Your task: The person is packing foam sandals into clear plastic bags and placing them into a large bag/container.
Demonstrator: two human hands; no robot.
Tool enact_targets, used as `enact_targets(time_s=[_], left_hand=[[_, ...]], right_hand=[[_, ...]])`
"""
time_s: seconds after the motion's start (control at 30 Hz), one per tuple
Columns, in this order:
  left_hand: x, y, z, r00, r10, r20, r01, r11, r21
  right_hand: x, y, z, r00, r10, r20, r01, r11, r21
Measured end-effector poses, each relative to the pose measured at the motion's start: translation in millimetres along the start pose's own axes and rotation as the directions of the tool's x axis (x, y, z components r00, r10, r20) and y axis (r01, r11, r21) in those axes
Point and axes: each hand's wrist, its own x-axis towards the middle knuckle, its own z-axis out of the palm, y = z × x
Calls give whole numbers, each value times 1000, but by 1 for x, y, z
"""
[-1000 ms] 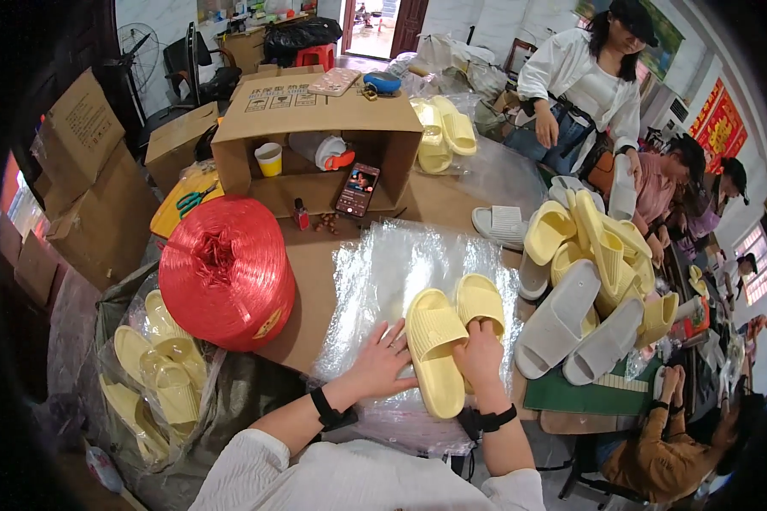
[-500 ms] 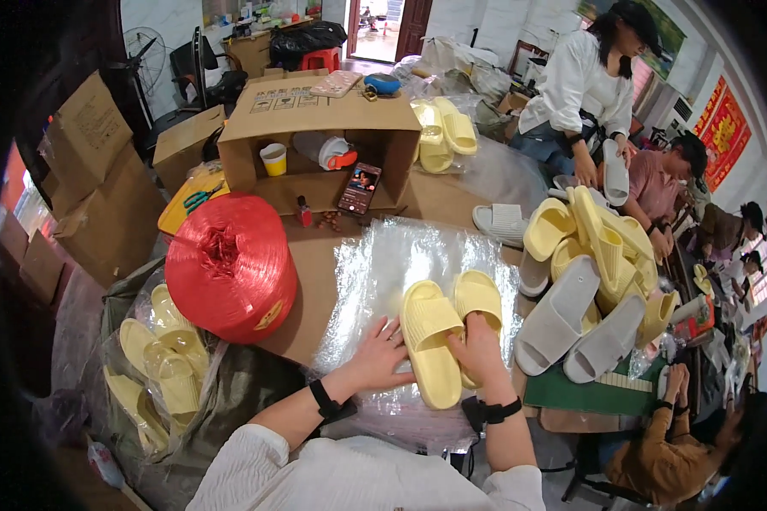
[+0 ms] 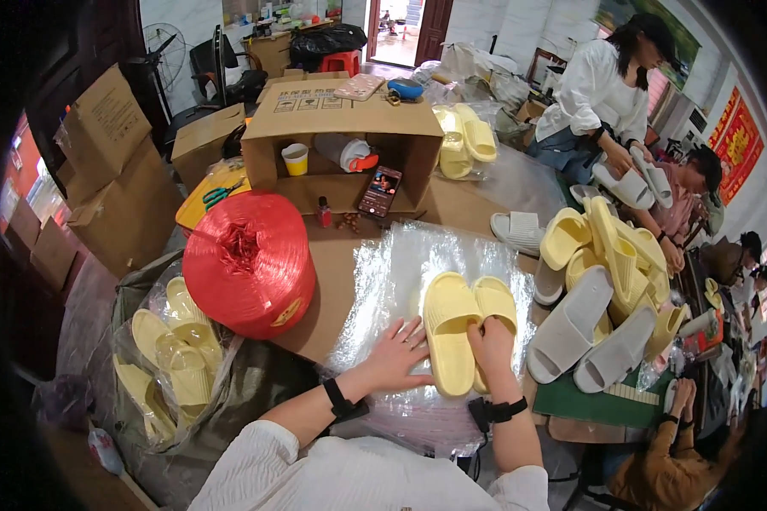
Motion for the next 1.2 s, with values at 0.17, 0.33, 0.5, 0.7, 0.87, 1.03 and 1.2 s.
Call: enact_targets(time_s=[0.17,0.33,0.5,0.7,0.87,1.03,1.2], left_hand=[[-5,-4,8,1000,-6,-8,6,1000,23],[-3,-1,8,1000,-19,-14,18,999,-35],[5,8,-14,998,46,-37,-52,984,-168],[-22,15,-15,980,130,152,-101,978,-181],[2,15,3,991,121,57,-112,983,-144],[5,18,11,993,121,-7,-121,988,-92],[-4,30,-12,972,222,78,-190,936,-295]], right_hand=[[-29,13,-21,984,-12,-178,39,989,145],[-98,5,-74,951,147,-272,60,776,627],[-160,34,-94,905,311,-292,-22,717,697],[-187,35,-109,835,497,-237,-98,557,824],[-173,25,-99,873,431,-229,-78,587,806],[-167,19,-97,910,349,-224,-48,624,780],[-173,24,-94,911,378,-167,-101,597,796]])
